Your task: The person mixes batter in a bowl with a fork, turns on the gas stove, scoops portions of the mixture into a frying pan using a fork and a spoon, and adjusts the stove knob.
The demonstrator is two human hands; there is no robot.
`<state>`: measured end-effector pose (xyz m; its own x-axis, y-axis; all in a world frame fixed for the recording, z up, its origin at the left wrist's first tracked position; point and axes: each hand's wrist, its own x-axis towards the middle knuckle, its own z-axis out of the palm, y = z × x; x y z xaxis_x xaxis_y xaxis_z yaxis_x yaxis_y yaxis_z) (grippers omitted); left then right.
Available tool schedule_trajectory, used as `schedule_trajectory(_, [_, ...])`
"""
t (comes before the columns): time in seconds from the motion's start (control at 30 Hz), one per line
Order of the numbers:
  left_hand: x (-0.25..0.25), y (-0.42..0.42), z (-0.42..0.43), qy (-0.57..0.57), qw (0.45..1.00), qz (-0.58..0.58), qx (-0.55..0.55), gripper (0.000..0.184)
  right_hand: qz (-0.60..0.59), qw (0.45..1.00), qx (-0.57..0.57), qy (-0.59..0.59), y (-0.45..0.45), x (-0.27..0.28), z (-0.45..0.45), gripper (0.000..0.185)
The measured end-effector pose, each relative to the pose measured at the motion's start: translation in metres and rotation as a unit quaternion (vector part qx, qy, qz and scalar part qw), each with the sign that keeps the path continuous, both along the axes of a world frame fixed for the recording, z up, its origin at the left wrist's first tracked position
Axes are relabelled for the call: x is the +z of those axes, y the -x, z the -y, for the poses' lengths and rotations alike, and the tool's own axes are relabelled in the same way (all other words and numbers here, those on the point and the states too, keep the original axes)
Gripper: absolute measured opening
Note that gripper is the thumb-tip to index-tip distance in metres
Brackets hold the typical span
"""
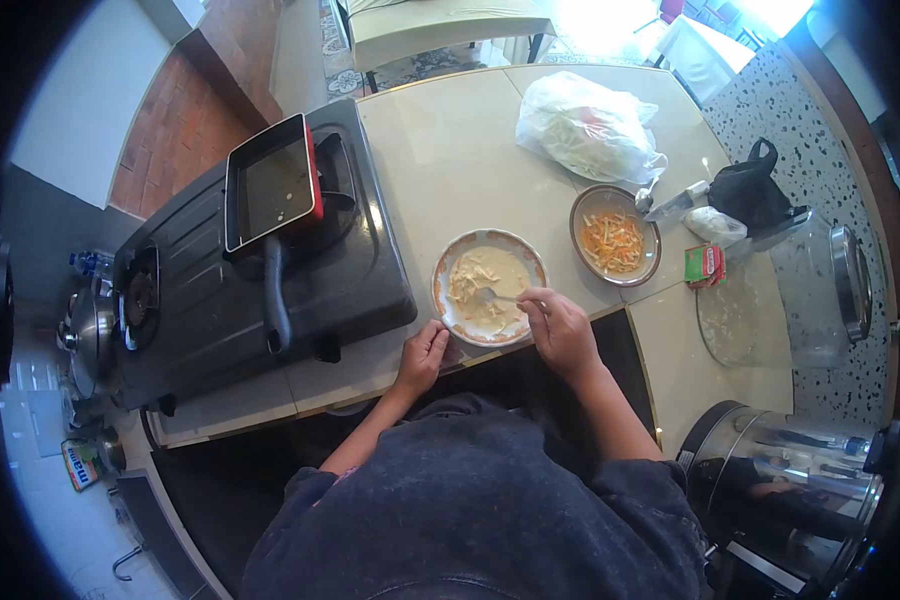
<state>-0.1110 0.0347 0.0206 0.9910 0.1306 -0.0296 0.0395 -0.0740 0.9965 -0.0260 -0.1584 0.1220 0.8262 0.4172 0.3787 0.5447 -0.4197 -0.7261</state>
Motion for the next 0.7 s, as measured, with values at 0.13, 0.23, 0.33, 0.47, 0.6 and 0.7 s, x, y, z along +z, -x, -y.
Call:
schedule_trajectory(0.13, [-0.003, 0.0, 0.0, -0.018, 1.0, 0.008, 0.0, 0.016, -0.001, 0.999, -0.046, -0.026, -0.007, 0.006, -0.018, 0.007])
schedule_trajectory(0.23, [0.003, -0.001, 0.0, -0.047, 0.999, 0.024, 0.007, 0.015, -0.06, 0.997, -0.019, -0.046, -0.011, -0.01, -0.025, 0.008])
schedule_trajectory(0.33, [0.003, -0.001, -0.001, -0.046, 0.999, 0.013, 0.001, 0.015, -0.039, 0.999, -0.016, 0.01, -0.016, -0.006, -0.017, 0.006])
schedule_trajectory(0.47, [0.001, -0.002, -0.002, -0.042, 0.999, 0.013, 0.0, 0.016, 0.017, 0.999, -0.04, 0.033, -0.021, 0.017, -0.011, 0.006])
schedule_trajectory(0.6, [-0.004, -0.001, -0.002, -0.028, 1.0, 0.003, -0.002, 0.017, 0.081, 0.995, -0.039, 0.045, -0.038, 0.017, -0.01, 0.01])
schedule_trajectory(0.7, [-0.008, -0.002, -0.001, -0.023, 1.0, -0.002, -0.005, 0.017, -0.042, 0.999, -0.011, -0.033, -0.044, -0.009, -0.009, 0.013])
